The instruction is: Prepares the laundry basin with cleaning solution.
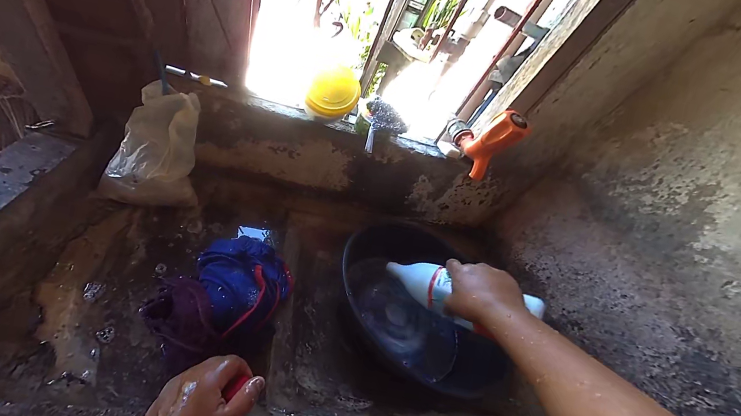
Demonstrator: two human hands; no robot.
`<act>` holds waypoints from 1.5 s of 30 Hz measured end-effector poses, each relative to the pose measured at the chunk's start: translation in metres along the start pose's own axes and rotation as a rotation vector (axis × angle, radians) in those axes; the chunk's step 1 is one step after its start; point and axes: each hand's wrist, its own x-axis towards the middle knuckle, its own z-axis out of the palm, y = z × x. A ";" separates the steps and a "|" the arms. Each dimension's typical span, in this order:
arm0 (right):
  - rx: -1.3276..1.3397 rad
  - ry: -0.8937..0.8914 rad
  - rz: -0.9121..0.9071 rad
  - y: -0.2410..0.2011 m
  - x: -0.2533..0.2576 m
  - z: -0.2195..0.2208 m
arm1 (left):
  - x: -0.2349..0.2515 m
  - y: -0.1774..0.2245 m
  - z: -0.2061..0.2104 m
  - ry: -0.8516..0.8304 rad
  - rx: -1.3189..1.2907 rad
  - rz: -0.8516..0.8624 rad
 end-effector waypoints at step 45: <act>1.065 0.685 -0.063 -0.034 -0.178 0.072 | 0.143 0.246 -0.117 -0.466 0.038 0.539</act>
